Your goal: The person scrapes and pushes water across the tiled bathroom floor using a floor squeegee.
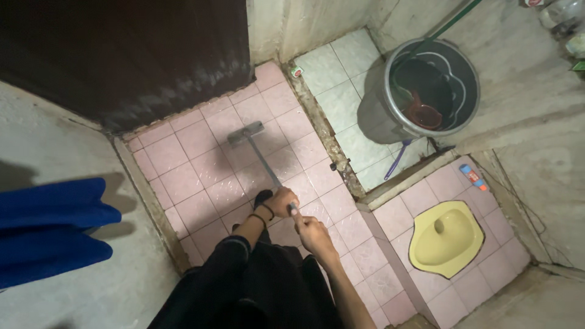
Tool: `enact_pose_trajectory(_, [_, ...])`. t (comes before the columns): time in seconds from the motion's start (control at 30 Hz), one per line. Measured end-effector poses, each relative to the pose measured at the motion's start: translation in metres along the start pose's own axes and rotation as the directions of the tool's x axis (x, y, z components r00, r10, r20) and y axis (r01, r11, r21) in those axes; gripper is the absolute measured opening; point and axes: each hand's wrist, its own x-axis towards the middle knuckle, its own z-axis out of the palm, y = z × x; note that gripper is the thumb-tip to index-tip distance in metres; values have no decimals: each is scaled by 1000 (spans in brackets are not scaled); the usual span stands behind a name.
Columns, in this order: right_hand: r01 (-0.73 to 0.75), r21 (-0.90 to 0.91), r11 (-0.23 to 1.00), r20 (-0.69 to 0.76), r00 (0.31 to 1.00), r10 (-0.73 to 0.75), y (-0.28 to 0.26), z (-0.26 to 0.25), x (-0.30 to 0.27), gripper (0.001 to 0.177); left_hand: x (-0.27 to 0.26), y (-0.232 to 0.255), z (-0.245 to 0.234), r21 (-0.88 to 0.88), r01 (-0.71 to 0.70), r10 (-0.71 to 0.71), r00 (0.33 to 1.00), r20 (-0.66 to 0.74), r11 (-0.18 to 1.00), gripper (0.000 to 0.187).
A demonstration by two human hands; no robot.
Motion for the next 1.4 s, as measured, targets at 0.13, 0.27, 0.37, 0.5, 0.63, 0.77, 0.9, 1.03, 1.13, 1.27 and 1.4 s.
enact_pose_trajectory(0.13, [5, 45, 999, 15, 1000, -6, 5, -12, -19, 76, 4, 17, 14, -62, 123, -113, 984, 140, 991, 27])
enact_pose_trajectory(0.27, [-111, -59, 992, 41, 993, 114, 8, -30, -41, 77, 1, 43, 28, -114, -8, 14, 999, 49, 993, 27])
enact_pose_trajectory(0.37, [-153, -43, 987, 13, 988, 154, 7, -30, -36, 80, 10, 45, 28, -246, 31, -16, 998, 65, 969, 27])
enact_pose_trajectory(0.5, [-117, 3, 993, -79, 990, 117, 9, -18, 0, 85, 20, 18, 9, -359, -2, 12, 1000, 25, 933, 15])
enact_pose_trajectory(0.63, [-115, 35, 993, -62, 991, 117, 4, -9, 24, 85, 33, -5, -11, -145, -26, 32, 999, 38, 989, 18])
enact_pose_trajectory(0.77, [-140, 53, 989, -17, 990, 141, 3, -21, 8, 88, 32, 9, -7, -304, 115, -70, 986, 154, 946, 26])
enact_pose_trajectory(0.9, [-181, 3, 984, -20, 983, 181, 3, -41, -24, 87, 33, 36, 16, -299, -36, 76, 989, 125, 954, 27])
enact_pose_trajectory(1.03, [-230, 15, 973, -37, 972, 231, 3, -43, -20, 88, 39, 30, 22, -215, -174, 181, 983, 11, 961, 36])
enact_pose_trajectory(1.13, [-201, 76, 977, -90, 974, 207, 8, -33, 9, 84, 52, 8, 16, -249, -99, 112, 993, 40, 963, 40])
enact_pose_trajectory(1.27, [-149, 123, 981, -88, 983, 161, 9, -15, 43, 80, 63, -26, -4, -186, -65, 84, 991, 99, 980, 41])
enact_pose_trajectory(1.4, [-111, 150, 983, -110, 986, 128, 18, -21, 45, 79, 67, -23, 2, -188, -273, 255, 960, -117, 943, 27])
